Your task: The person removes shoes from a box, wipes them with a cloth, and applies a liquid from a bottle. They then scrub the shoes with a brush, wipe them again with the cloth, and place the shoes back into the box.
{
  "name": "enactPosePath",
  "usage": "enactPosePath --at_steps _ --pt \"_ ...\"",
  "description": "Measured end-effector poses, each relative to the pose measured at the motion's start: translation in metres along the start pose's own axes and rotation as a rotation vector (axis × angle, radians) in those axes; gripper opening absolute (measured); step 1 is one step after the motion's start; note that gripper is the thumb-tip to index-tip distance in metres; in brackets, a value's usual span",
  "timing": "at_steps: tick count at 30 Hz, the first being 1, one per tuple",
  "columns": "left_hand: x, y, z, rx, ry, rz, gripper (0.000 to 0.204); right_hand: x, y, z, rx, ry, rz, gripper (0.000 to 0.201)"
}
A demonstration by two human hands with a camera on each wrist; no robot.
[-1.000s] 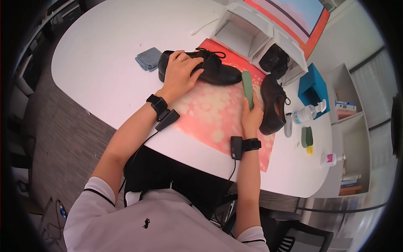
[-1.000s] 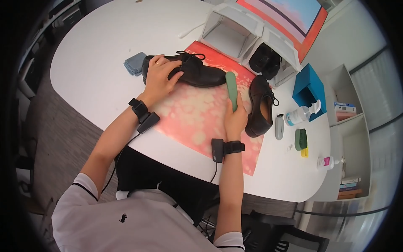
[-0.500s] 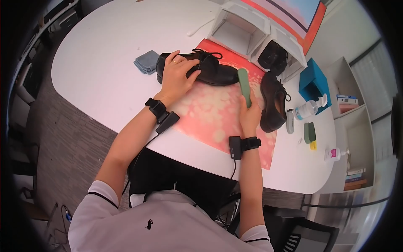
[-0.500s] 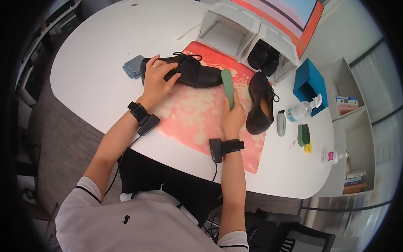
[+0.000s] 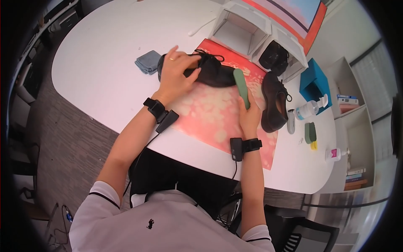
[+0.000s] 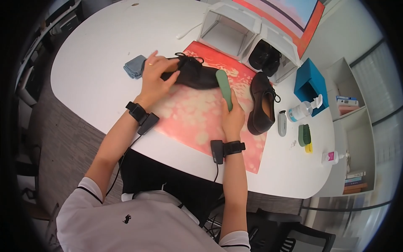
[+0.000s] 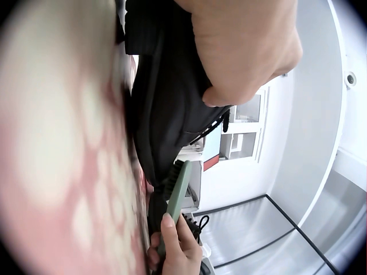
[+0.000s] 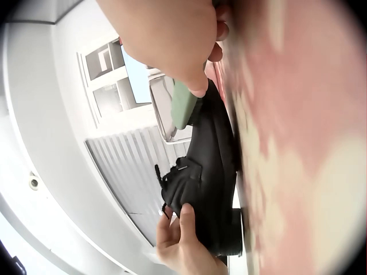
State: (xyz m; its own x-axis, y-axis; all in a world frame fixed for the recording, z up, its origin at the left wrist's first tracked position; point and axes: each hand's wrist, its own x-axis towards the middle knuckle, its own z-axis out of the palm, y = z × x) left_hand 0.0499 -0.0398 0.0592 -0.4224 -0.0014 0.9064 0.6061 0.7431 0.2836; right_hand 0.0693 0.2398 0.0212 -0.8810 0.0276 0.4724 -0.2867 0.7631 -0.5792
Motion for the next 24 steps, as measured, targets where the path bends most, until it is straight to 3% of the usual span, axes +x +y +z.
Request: enactPosePath --at_steps 2,5,9,10,14,17,20,21,24 --pt "0.003 -0.009 -0.006 0.092 0.102 0.016 0.037 -0.001 -0.001 -0.001 -0.036 0.012 0.01 0.05" --pt "0.006 -0.026 -0.02 0.098 0.137 -0.146 0.041 0.0 0.006 0.004 -0.081 0.06 0.047 0.05" --pt "0.004 -0.047 -0.039 -0.831 -0.486 -0.782 0.064 0.003 0.012 0.004 -0.1 0.079 0.1 0.05" --pt "0.007 -0.053 -0.045 -0.828 -0.666 -0.726 0.088 0.003 0.012 0.003 -0.11 0.062 0.115 0.05" --pt "0.002 -0.052 -0.055 -0.802 -0.79 -0.603 0.113 0.002 0.012 0.003 -0.116 0.05 0.137 0.05" --pt "0.003 -0.049 -0.058 -0.713 -0.823 -0.594 0.102 0.002 0.009 -0.001 -0.1 0.032 0.167 0.049" --pt "0.0 -0.054 -0.045 -0.8 -0.558 -0.73 0.075 0.0 0.011 0.0 0.047 0.091 0.168 0.049" --pt "-0.003 -0.054 -0.036 -0.858 -0.387 -0.798 0.055 0.0 0.013 0.001 0.117 0.125 0.156 0.049" --pt "-0.011 -0.051 -0.016 -0.963 -0.2 -1.027 0.052 0.005 0.023 0.003 0.402 0.182 0.196 0.051"
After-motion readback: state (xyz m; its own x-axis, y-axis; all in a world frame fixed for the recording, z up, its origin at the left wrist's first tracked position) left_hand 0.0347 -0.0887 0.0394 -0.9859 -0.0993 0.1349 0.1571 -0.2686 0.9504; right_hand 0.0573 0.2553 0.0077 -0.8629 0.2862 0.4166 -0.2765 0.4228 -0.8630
